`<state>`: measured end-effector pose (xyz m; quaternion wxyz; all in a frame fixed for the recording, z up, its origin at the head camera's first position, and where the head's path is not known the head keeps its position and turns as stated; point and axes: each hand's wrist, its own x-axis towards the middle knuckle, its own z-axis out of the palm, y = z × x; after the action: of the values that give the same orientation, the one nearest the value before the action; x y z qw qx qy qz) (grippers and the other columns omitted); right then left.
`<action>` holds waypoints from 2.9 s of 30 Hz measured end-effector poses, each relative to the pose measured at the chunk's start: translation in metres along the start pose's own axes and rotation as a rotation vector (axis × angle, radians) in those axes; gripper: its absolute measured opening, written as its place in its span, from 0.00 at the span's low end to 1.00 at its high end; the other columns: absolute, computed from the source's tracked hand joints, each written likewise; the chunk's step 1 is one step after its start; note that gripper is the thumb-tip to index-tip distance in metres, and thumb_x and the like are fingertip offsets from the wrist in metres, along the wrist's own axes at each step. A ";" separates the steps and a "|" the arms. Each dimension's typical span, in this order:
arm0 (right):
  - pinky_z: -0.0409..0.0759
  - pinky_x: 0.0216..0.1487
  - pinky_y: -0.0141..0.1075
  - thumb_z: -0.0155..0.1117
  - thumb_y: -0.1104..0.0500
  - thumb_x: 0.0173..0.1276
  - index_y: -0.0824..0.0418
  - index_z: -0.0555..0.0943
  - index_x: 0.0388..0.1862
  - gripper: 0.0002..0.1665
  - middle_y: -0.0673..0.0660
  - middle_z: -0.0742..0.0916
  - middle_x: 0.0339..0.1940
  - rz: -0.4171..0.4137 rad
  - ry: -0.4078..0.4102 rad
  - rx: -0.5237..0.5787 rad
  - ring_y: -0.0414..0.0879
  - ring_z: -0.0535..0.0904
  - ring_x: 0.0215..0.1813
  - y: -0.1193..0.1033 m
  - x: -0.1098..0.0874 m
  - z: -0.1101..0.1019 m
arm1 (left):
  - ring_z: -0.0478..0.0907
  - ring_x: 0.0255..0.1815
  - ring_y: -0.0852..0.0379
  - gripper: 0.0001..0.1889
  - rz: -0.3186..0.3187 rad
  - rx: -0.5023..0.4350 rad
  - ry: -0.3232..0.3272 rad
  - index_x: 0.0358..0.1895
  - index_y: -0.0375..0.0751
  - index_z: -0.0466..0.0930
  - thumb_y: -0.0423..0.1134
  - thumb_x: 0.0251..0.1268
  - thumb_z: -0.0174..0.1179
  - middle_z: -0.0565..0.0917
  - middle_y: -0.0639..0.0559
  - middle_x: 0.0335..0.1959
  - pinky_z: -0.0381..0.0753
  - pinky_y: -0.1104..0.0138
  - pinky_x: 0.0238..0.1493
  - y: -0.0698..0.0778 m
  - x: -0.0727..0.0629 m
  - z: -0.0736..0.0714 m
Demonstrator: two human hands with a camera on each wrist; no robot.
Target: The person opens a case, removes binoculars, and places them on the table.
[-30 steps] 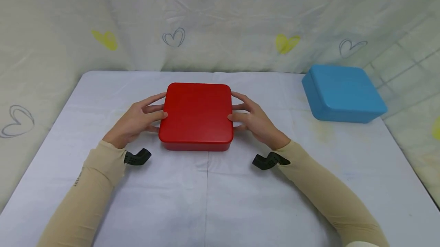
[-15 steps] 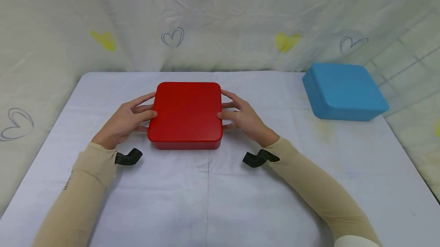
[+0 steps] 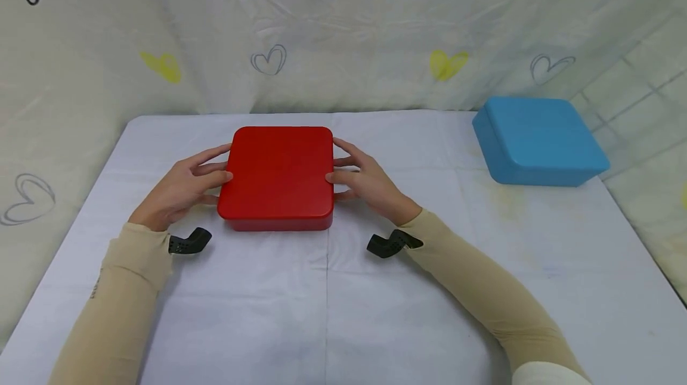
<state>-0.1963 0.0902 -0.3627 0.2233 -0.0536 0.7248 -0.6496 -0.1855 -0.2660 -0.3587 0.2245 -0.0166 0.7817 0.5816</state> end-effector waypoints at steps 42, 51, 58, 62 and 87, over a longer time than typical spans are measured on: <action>0.89 0.54 0.51 0.64 0.59 0.71 0.36 0.61 0.82 0.44 0.57 0.75 0.71 0.001 0.012 0.004 0.56 0.76 0.69 -0.002 0.004 0.005 | 0.82 0.57 0.67 0.39 -0.022 -0.014 0.009 0.83 0.67 0.54 0.51 0.74 0.62 0.64 0.44 0.82 0.88 0.68 0.52 0.001 -0.007 -0.005; 0.89 0.54 0.52 0.65 0.59 0.71 0.37 0.61 0.82 0.45 0.57 0.75 0.71 0.002 0.016 0.000 0.57 0.77 0.68 -0.003 0.003 0.005 | 0.82 0.57 0.67 0.38 -0.015 -0.010 0.017 0.82 0.68 0.55 0.50 0.75 0.62 0.65 0.44 0.81 0.88 0.67 0.52 0.000 -0.005 -0.005; 0.89 0.54 0.52 0.65 0.59 0.70 0.37 0.60 0.82 0.45 0.57 0.75 0.72 -0.001 0.016 -0.013 0.57 0.77 0.68 -0.003 0.002 0.006 | 0.82 0.58 0.65 0.37 -0.033 -0.032 0.016 0.82 0.70 0.55 0.50 0.75 0.62 0.66 0.47 0.81 0.88 0.67 0.52 0.000 -0.004 -0.006; 0.88 0.55 0.52 0.65 0.59 0.70 0.37 0.61 0.82 0.45 0.57 0.76 0.72 -0.001 0.014 -0.012 0.57 0.78 0.68 -0.002 0.002 0.007 | 0.81 0.58 0.64 0.37 -0.029 -0.027 0.016 0.82 0.69 0.55 0.50 0.75 0.62 0.65 0.45 0.81 0.88 0.67 0.52 0.000 -0.004 -0.007; 0.88 0.56 0.51 0.66 0.58 0.70 0.36 0.61 0.82 0.45 0.56 0.75 0.72 -0.038 -0.013 0.010 0.56 0.77 0.69 0.000 0.002 0.015 | 0.81 0.58 0.66 0.37 -0.040 -0.012 0.031 0.81 0.72 0.56 0.52 0.74 0.62 0.66 0.48 0.79 0.88 0.67 0.53 -0.001 -0.011 -0.017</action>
<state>-0.1927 0.0760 -0.3645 0.2161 -0.0704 0.7188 -0.6570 -0.1806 -0.2843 -0.3512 0.2238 -0.0427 0.7810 0.5815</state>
